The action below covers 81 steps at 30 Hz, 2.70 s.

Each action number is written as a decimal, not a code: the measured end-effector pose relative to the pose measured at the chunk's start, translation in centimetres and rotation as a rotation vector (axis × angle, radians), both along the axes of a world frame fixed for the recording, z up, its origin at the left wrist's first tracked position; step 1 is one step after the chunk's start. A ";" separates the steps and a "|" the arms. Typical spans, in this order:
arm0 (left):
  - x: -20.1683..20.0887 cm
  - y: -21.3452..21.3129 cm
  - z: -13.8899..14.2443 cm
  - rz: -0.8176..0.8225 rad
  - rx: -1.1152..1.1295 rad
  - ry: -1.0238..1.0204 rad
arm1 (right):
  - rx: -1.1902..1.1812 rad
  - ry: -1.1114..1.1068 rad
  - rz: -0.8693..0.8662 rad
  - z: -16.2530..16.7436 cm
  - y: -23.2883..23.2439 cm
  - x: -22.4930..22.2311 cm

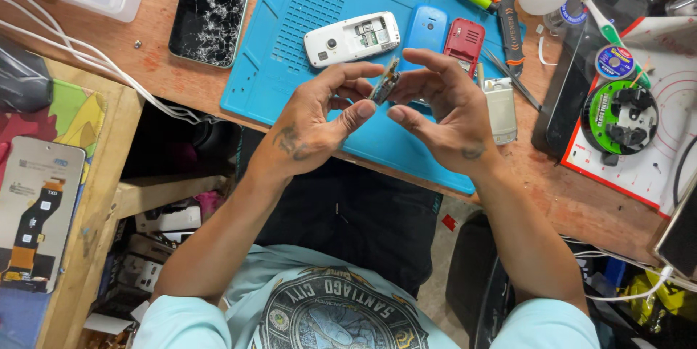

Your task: The person disassembles several mobile phones on a workbench, using a screwdriver to remove screws and separate back covers. They handle multiple phone models, including red and white devices, and manipulate internal components such as circuit boards and batteries.

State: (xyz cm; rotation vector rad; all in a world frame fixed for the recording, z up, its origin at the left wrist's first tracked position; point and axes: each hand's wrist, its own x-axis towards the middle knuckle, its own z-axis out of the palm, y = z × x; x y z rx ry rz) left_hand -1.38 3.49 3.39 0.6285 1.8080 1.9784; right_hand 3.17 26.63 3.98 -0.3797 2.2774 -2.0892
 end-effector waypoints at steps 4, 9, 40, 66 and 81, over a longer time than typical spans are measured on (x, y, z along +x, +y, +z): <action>0.0 -0.2 0.4 0.063 -0.048 0.005 | -0.134 -0.104 -0.023 0.0 0.6 -0.2; 0.2 -0.2 1.1 0.179 -0.146 0.060 | -0.174 -0.134 -0.017 0.3 1.0 -0.1; 1.8 1.5 2.2 0.486 -0.368 0.419 | -0.134 -0.151 -0.092 0.3 1.3 -0.2; -0.1 2.1 0.5 0.358 -0.057 0.046 | -0.019 -0.158 0.009 0.4 0.5 -0.1; 0.3 1.6 0.0 0.310 -0.124 0.119 | -0.209 -0.199 -0.050 0.5 1.2 -0.4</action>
